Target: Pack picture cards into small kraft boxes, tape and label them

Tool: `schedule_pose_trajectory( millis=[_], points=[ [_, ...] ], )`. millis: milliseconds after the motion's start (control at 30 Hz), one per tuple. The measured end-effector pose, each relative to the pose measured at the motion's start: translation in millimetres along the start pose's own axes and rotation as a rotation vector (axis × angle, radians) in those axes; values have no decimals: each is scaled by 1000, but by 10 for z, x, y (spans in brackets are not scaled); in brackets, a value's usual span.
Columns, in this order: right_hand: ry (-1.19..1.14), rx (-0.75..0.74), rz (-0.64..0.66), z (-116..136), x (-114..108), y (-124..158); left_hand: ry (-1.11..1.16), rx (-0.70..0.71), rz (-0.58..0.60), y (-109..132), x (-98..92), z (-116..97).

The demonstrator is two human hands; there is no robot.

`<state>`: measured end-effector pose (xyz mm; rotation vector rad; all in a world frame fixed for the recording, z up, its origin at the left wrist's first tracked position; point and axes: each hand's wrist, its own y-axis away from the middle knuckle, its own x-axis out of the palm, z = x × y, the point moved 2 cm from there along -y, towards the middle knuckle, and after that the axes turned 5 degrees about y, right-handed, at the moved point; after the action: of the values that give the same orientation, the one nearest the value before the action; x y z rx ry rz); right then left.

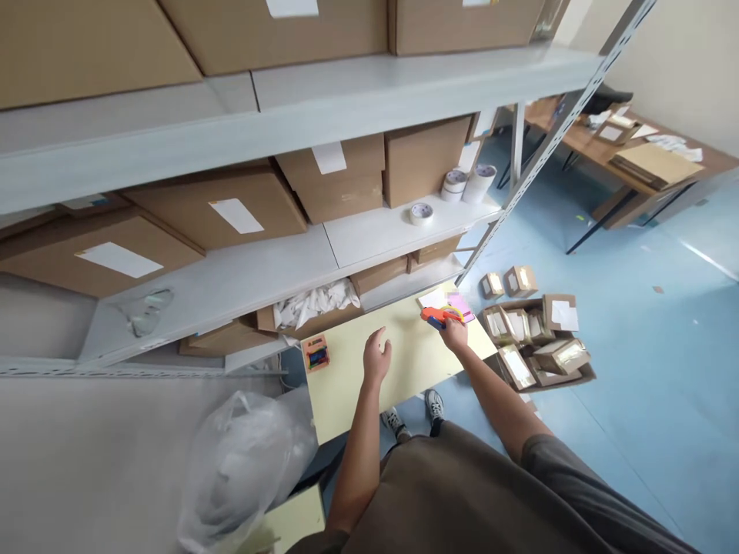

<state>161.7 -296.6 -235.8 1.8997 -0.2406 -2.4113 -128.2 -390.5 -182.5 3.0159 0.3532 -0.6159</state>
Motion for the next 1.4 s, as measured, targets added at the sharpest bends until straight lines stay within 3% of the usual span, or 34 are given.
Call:
schedule_pose_trajectory(
  millis=[133, 300, 467, 533, 633, 733, 867, 967, 1133, 1400],
  points=[
    [10, 111, 93, -388, 399, 105, -53, -60, 1, 163, 26, 132],
    [-97, 129, 110, -731, 682, 103, -100, -127, -3, 285, 172, 204],
    [-164, 161, 91, -774, 706, 82, -119, -174, -13, 363, 378, 155],
    [-210, 62, 50, -629, 623, 70, -113, -189, -43, 400, 415, 122],
    [-313, -235, -8, -223, 450, 46, -105, -208, -104, 480, 390, 79],
    [-361, -457, -12, 292, 289, 39, -101, -217, -168, 608, 250, 58],
    [-402, -657, 56, 987, 178, 139, -79, -263, -278, 892, -118, 131],
    [-405, -805, 109, 1478, 219, 343, -40, -313, -383, 1172, -479, 314],
    [-360, -991, 192, 2370, 580, 942, 50, -394, -549, 1705, -1159, 854],
    [-267, -1266, 456, 4017, 1536, 2377, 52, -558, -824, 2861, -2461, 1830]
  ],
)
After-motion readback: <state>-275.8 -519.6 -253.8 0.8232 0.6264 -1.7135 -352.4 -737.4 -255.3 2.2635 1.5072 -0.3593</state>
